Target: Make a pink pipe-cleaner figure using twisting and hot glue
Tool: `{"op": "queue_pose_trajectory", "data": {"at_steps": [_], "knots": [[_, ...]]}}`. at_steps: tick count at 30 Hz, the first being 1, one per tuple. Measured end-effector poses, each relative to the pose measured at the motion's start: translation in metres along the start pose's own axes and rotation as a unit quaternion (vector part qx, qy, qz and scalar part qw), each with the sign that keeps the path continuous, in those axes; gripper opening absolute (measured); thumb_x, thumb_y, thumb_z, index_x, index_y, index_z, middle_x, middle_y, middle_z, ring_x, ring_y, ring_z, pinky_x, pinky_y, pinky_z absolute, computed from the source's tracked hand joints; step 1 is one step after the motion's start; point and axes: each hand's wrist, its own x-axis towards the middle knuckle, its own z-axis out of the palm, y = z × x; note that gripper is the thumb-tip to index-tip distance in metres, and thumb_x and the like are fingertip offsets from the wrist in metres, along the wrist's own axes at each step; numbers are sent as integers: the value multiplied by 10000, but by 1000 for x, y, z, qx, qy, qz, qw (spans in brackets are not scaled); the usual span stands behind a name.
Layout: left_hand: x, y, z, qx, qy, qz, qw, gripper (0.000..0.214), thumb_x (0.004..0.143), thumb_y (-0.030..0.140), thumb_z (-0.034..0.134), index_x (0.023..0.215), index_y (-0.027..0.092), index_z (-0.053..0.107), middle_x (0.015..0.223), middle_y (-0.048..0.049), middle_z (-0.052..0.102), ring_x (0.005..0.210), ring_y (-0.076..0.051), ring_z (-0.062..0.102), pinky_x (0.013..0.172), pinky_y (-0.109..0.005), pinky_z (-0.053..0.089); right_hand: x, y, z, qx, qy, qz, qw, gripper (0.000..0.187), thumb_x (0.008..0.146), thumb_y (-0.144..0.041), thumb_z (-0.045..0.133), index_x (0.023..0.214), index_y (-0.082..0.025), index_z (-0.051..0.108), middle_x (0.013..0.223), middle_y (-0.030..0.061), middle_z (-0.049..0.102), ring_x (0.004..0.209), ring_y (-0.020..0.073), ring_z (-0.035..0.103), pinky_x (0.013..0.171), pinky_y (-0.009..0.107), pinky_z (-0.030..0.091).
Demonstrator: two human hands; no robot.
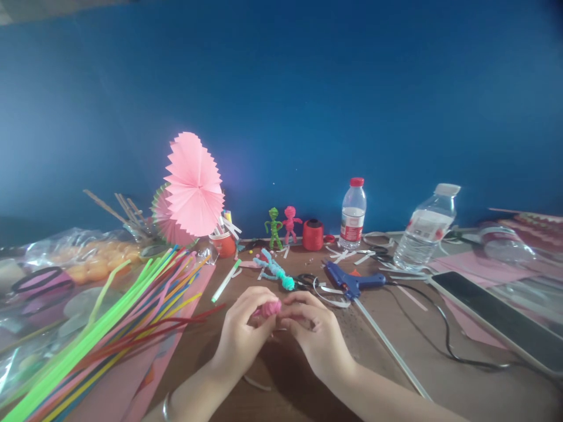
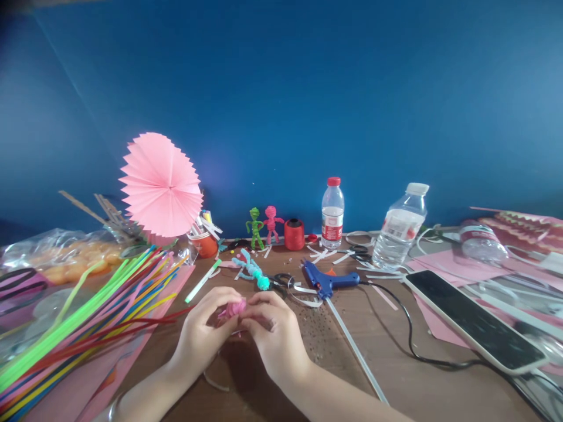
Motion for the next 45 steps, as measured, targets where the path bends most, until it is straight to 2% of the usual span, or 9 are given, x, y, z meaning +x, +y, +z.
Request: {"op": "queue_pose_trajectory", "data": {"at_steps": [5, 13, 19, 23, 26, 30, 35, 39, 45], "knots": [[2, 1, 0, 11, -11, 4, 1000, 87, 767, 172, 628, 848, 203, 612, 904, -40, 595, 861, -177, 594, 764, -283, 490, 0, 3, 0, 0, 13, -31, 999, 208, 701, -18, 617, 723, -196, 722, 854, 40, 671, 819, 169, 638, 765, 239, 500], [1, -4, -2, 42, -26, 4, 999, 122, 767, 172, 634, 882, 210, 620, 899, -30, 633, 854, -166, 605, 763, -253, 478, -4, 11, -1, -1, 6, -47, 999, 188, 747, -45, 591, 783, -195, 701, 905, 47, 697, 851, 176, 650, 769, 254, 513], [-2, 1, -1, 51, -30, -59, 997, 163, 743, 263, 663, 892, 223, 612, 861, -9, 663, 773, -162, 626, 682, -232, 501, -3, 12, -2, -48, 6, -79, 996, 155, 757, -69, 595, 778, -192, 689, 887, 43, 694, 837, 171, 645, 762, 245, 503], [-2, 3, -1, 42, -45, -90, 994, 226, 695, 222, 702, 906, 232, 621, 871, -4, 683, 766, -174, 642, 690, -251, 520, -2, 10, -3, -31, 16, -33, 999, 151, 759, -98, 603, 803, -205, 701, 868, 33, 700, 835, 173, 646, 756, 243, 504], [1, 5, -1, -5, -68, -109, 992, 317, 663, 142, 710, 954, 236, 626, 946, -16, 686, 856, -198, 646, 764, -283, 527, 0, 12, -4, -6, 24, 8, 1000, 162, 755, -106, 600, 822, -210, 704, 866, 30, 701, 822, 178, 650, 735, 247, 513], [6, 11, 1, -135, -96, -166, 972, 331, 687, 117, 673, 1000, 206, 618, 1041, -41, 665, 935, -207, 642, 845, -310, 524, 5, 17, -6, 13, 35, 46, 998, 152, 767, -142, 584, 837, -206, 703, 855, 38, 705, 774, 191, 660, 681, 268, 526], [8, 12, 2, -198, -88, -206, 954, 303, 675, 120, 687, 968, 176, 632, 1028, -51, 678, 944, -212, 635, 842, -311, 528, 8, 16, -7, 11, 35, 50, 998, 139, 760, -158, 593, 823, -195, 711, 846, 52, 719, 792, 206, 666, 738, 302, 516], [7, 8, 2, -213, -86, -195, 953, 283, 682, 119, 689, 952, 181, 637, 935, -36, 694, 863, -197, 648, 786, -300, 539, 7, 12, -7, 26, 33, 40, 998, 128, 758, -151, 590, 807, -184, 704, 831, 54, 720, 781, 200, 666, 734, 298, 522], [6, 9, 3, -180, -61, -145, 971, 191, 679, 106, 689, 852, 182, 659, 976, -37, 646, 848, -184, 634, 785, -286, 520, 7, 12, -8, 28, 26, -18, 999, 122, 749, -124, 596, 792, -186, 692, 864, 50, 706, 835, 198, 656, 764, 296, 531]]}}
